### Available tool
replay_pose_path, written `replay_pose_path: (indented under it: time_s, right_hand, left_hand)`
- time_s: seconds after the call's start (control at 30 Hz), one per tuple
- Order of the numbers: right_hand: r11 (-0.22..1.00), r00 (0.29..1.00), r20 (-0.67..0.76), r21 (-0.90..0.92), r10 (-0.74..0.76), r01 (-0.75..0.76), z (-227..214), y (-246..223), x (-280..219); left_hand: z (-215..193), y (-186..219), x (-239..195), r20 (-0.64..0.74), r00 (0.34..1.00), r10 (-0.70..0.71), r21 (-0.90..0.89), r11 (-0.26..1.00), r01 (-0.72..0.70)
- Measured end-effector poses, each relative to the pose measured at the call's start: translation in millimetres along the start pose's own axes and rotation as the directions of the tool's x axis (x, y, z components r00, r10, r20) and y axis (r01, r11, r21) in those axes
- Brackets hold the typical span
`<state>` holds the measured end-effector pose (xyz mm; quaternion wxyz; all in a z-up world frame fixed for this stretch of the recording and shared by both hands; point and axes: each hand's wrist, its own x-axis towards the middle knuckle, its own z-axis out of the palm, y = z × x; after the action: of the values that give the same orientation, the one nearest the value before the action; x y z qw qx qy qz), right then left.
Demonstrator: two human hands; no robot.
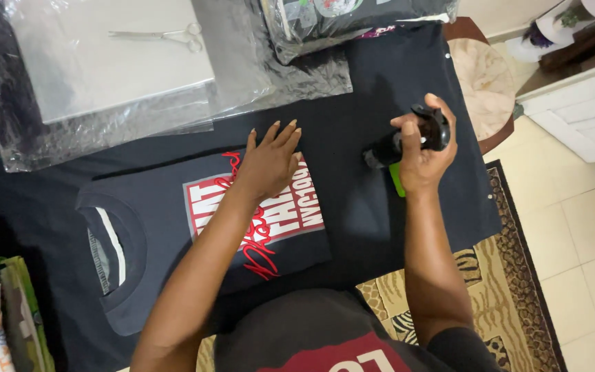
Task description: Spraying scented spray onto folded garments and stacking them for final packaging.
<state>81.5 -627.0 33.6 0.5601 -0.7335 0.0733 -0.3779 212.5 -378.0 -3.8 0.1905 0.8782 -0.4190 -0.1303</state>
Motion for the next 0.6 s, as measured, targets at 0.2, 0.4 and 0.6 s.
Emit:
replay_pose_path:
  time_s: [0.2,0.4,0.6]
  right_hand:
    - [0.978,0.996,-0.077,-0.208,-0.036,0.02,2.6,8.8,-9.3]
    - [0.976,0.994,-0.071,-0.206,-0.087,0.071,1.3,5.5,-9.5]
    - [0.98,0.997,-0.056,-0.196,-0.057,0.045,-2.1,11.4,-11.6]
  left_hand:
    - [-1.0,1.4,-1.0,-0.026,0.999,-0.018,-0.023,1.0,0.018]
    - [-0.5,1.8,0.9,-0.019,0.999,-0.033,-0.02,0.999,0.032]
    - [-3.7,-0.3,1.1,-0.024,0.999,-0.045,0.0,0.999,0.045]
